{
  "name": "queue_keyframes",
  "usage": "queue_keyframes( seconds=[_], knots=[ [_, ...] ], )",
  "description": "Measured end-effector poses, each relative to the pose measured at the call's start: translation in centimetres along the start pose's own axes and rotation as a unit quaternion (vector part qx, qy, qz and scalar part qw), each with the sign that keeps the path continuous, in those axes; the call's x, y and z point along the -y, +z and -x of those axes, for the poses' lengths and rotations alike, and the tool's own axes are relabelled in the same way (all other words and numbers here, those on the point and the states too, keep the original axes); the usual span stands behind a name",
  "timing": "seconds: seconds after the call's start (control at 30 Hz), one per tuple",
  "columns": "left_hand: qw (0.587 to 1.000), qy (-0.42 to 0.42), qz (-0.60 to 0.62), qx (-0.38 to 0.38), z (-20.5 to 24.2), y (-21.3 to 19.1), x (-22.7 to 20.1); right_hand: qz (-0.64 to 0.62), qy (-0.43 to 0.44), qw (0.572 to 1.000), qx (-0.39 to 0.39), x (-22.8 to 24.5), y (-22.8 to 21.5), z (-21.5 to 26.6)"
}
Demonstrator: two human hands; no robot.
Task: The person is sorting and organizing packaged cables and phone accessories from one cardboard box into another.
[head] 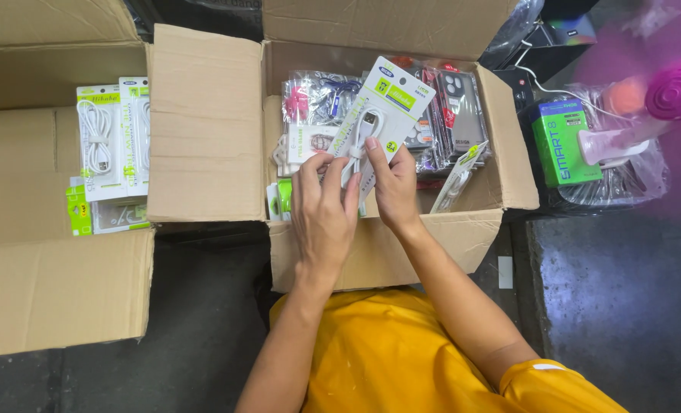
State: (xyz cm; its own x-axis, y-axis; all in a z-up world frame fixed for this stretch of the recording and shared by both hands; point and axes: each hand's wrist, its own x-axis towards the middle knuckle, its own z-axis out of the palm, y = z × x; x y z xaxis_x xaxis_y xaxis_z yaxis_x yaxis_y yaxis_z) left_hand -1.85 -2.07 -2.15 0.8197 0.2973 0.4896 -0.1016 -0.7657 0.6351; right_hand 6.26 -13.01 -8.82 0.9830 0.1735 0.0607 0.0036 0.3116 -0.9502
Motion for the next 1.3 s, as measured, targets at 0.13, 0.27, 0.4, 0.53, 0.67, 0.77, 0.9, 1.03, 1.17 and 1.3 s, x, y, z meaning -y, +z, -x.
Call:
queue_keyframes(
  seconds=[0.13, 0.27, 0.4, 0.53, 0.67, 0.77, 0.9, 1.03, 1.17, 1.3],
  knots=[
    [1.0, -0.016, -0.002, 0.008, 0.3, 0.4, 0.1, 0.029, -0.018, 0.999, 0.015, -0.8, -0.4, 0.2],
    [0.998, -0.03, 0.043, 0.03, 0.6, 0.8, 1.1, 0.034, -0.016, 0.999, 0.023, -0.8, -0.6, 0.3],
    [0.991, -0.058, 0.107, 0.056, 0.5, 0.3, 1.7, 0.043, -0.006, 0.998, 0.05, -1.6, -1.1, 0.4],
    [0.99, -0.077, 0.111, 0.046, 0.7, 0.8, 1.8, 0.011, 0.022, 0.998, 0.052, -2.1, -1.3, 0.3],
    [0.982, -0.108, 0.147, 0.044, 0.8, 0.9, 1.9, 0.025, 0.039, 0.996, 0.071, -1.2, -1.4, 0.4],
    [0.974, -0.135, 0.177, 0.034, 0.5, 0.7, 2.1, 0.038, 0.038, 0.995, 0.084, -0.5, -1.5, 0.2],
    [0.962, -0.163, 0.218, 0.013, -0.3, -0.6, 1.3, -0.021, 0.093, 0.994, 0.048, -0.7, -1.7, 0.1],
    [0.984, -0.087, 0.152, 0.014, 0.0, -0.9, 1.4, -0.009, 0.069, 0.997, 0.046, -0.7, -1.1, 0.1],
    [0.998, 0.03, 0.061, -0.006, -0.1, -0.7, 1.5, -0.069, 0.105, 0.992, 0.031, -0.6, -0.8, 0.0],
    [0.998, 0.027, 0.055, 0.027, -0.3, -0.6, 1.3, -0.068, 0.135, 0.987, 0.051, -0.3, -0.5, 0.0]
  ],
)
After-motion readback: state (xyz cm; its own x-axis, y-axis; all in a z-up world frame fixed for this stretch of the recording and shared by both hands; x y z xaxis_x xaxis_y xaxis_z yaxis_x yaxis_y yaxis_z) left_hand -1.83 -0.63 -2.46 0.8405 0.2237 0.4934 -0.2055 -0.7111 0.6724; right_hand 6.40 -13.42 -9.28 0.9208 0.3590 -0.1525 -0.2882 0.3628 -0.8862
